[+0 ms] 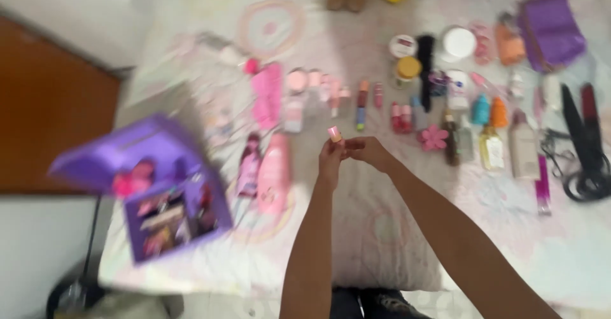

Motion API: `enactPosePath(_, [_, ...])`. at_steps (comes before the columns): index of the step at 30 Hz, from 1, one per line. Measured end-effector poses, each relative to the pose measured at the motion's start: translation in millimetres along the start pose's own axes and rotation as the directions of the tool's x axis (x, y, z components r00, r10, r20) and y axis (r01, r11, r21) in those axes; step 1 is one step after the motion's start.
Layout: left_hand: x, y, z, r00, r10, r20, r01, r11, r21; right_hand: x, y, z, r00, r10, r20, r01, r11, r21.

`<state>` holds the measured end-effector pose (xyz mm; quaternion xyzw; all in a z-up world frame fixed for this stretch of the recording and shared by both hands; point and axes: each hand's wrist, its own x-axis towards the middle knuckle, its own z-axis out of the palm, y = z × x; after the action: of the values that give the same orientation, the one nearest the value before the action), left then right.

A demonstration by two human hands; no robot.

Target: The person repeatedly picks up cosmetic items from a bed and places them into a purple storage box. They handle lipsticks, tubes, and small containers one at a time, arranging them inside the box throughout the clip.

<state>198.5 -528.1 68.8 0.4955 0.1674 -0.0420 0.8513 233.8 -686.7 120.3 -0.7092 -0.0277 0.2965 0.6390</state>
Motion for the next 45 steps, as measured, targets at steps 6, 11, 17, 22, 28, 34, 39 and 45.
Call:
enactPosePath(6, [-112, 61, -103, 0.939, 0.307, -0.153, -0.307, 0.951, 0.025, 11, -34, 119, 0.911, -0.165, 0.378, 0.225, 0.967, -0.122])
enactPosePath(11, [-172, 97, -210, 0.846, 0.452, -0.281, -0.439, 0.891, 0.110, -35, -107, 247, 0.840, -0.085, 0.535, 0.198, 0.968, -0.157])
enactPosePath(17, [-239, 143, -310, 0.770, 0.463, -0.439, -0.271, 0.860, 0.433, -27, -105, 385, 0.809, -0.124, 0.574, 0.345, 0.892, -0.293])
enactPosePath(22, [-233, 146, -394, 0.793, 0.417, -0.445, -0.285, 0.898, 0.334, -11, -106, 475, 0.737, -0.370, 0.566, 0.655, 0.599, -0.460])
enactPosePath(28, [-206, 141, -474, 0.771, 0.478, -0.420, -0.339, 0.867, 0.365, 18, -117, 533, 0.772, -0.386, 0.505, 0.618, 0.270, -0.738])
enactPosePath(34, [-137, 93, -587, 0.881, 0.370, -0.296, -0.461, 0.524, -0.717, 92, -120, 559, 0.652, -0.515, 0.557, 0.664, 0.033, -0.747])
enactPosePath(39, [-96, 76, -601, 0.923, 0.197, -0.329, -0.380, 0.592, -0.711, 128, -94, 575, 0.767, -0.453, 0.455, 0.439, -0.147, -0.886])
enactPosePath(45, [-69, 104, -547, 0.954, -0.006, -0.299, -0.079, 0.959, -0.273, 147, -70, 581, 0.738, -0.539, 0.406, 0.367, -0.184, -0.912])
